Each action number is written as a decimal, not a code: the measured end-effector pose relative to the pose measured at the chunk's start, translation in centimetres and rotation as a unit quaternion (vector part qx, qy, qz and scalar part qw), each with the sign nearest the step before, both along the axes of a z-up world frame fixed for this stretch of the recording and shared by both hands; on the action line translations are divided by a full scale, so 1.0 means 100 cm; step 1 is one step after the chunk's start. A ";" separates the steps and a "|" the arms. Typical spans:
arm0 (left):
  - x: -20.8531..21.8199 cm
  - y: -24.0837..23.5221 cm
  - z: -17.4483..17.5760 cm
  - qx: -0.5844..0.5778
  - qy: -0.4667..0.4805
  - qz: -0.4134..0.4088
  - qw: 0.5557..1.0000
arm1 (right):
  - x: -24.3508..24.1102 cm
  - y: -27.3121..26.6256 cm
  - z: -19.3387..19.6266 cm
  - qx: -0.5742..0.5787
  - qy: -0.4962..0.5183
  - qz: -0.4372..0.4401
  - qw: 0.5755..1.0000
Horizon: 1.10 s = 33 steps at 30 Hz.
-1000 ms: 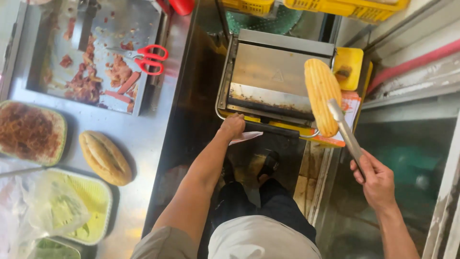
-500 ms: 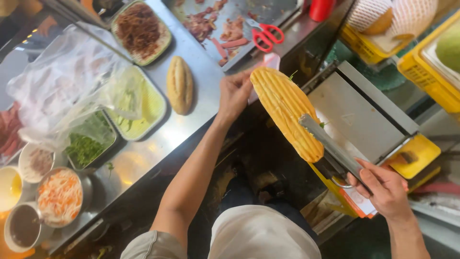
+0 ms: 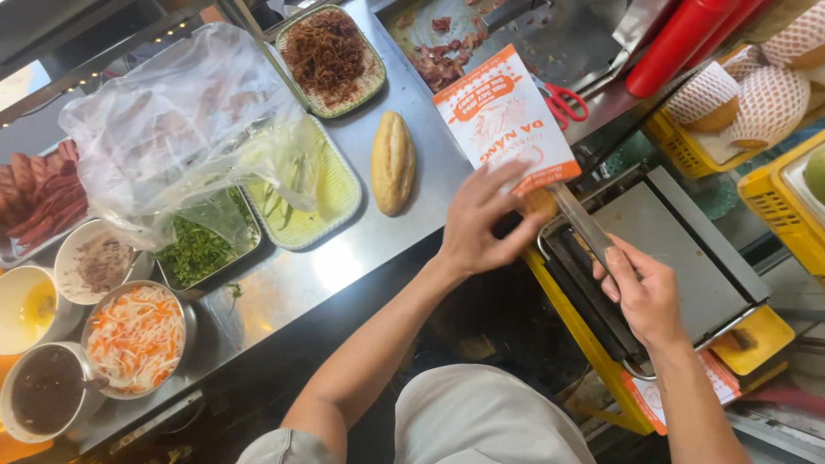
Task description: Prepare and toast Vietnamese banh mi sandwiches with various fillings.
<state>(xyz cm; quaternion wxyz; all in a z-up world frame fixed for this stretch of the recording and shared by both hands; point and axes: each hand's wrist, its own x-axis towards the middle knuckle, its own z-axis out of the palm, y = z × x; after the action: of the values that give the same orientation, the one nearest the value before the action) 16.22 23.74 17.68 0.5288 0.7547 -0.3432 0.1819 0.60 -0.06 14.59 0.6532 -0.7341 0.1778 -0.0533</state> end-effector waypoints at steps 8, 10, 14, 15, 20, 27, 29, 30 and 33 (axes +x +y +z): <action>0.073 0.067 -0.074 -0.519 0.579 -0.024 0.628 | 0.055 0.063 -0.012 0.099 0.043 0.077 0.991; 0.082 0.075 -0.091 -0.558 0.512 -0.003 0.654 | 0.070 0.078 -0.008 0.111 0.069 0.120 0.984; 0.099 0.096 -0.077 -0.590 0.470 0.002 0.657 | 0.088 0.088 -0.001 0.101 0.087 0.155 0.979; 0.101 0.096 -0.076 -0.550 0.480 0.013 0.684 | 0.092 0.089 -0.003 0.092 0.078 0.156 0.980; 0.114 0.090 -0.082 -0.434 0.505 0.034 0.746 | 0.140 0.096 -0.019 0.097 0.031 0.170 0.980; 0.073 0.125 -0.096 -0.342 0.427 0.191 0.815 | 0.274 0.094 -0.038 0.132 -0.055 0.209 0.967; 0.052 0.136 -0.124 -0.368 0.409 0.257 0.794 | 0.329 0.097 -0.045 0.129 -0.068 0.227 0.963; 0.040 0.141 -0.142 -0.340 0.405 0.355 0.771 | 0.358 0.097 -0.052 0.120 -0.091 0.242 0.958; 0.018 0.147 -0.177 -0.241 0.358 0.541 0.721 | 0.442 0.108 -0.071 0.089 -0.124 0.283 0.947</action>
<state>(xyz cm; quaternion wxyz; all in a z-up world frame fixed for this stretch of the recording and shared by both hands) 17.99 38.43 -0.03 0.5879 0.6679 0.3945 0.2298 44.79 10.78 7.51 0.7211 -0.6805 -0.1156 0.0594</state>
